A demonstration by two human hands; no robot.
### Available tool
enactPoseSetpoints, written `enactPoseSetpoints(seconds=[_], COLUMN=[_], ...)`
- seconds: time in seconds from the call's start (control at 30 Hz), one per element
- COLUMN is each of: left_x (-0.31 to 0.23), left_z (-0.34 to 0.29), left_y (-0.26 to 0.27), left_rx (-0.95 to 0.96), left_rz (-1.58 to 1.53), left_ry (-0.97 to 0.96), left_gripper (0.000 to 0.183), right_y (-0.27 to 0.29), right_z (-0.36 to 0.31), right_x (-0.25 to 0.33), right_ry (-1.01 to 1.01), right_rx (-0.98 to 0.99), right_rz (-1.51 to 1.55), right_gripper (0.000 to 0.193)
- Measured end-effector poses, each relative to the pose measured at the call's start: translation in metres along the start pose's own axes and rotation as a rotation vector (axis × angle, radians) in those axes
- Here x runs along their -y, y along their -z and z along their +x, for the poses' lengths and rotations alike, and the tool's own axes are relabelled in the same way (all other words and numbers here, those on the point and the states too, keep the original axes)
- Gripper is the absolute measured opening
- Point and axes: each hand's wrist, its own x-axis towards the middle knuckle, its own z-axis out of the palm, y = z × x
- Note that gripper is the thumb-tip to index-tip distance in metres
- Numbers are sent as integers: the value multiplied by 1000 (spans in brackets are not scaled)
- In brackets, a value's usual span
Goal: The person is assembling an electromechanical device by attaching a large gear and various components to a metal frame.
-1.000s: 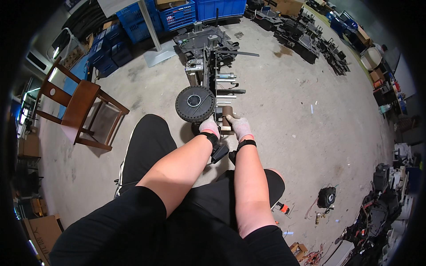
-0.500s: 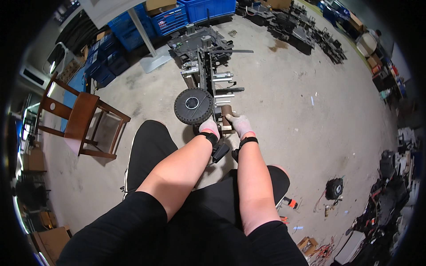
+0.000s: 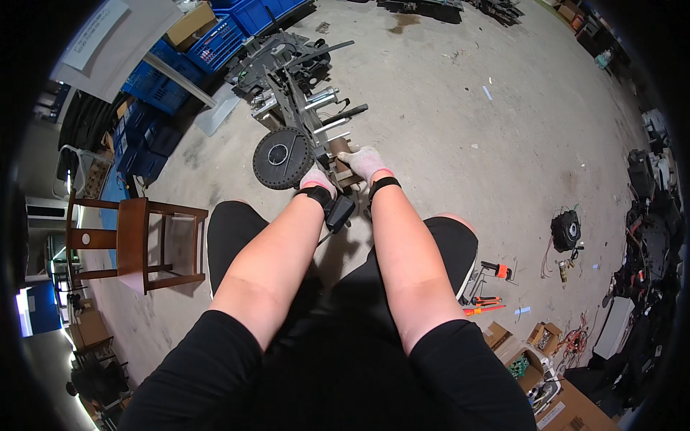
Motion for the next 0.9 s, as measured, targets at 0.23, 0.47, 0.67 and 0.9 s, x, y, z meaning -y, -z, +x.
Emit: enactPoseSetpoints(seconds=[0.23, 0.47, 0.67, 0.9], left_x=[14, -3, -18, -17], left_z=[10, -4, -37, -18], left_y=[-29, -36, -6, -13], left_rx=[-165, -46, -67, 53], left_rz=[-275, -1851, -2614, -2841], left_ry=[-20, 154, 408, 315], left_gripper=[49, 25, 17, 35], right_y=[-5, -12, -16, -19], right_z=[18, 14, 12, 13], right_x=[-5, -4, -6, -8], right_ry=[141, 130, 213, 160], right_rx=[-31, -55, -77, -72], right_rz=[-228, -189, -226, -20], right_gripper=[45, 44, 50, 45])
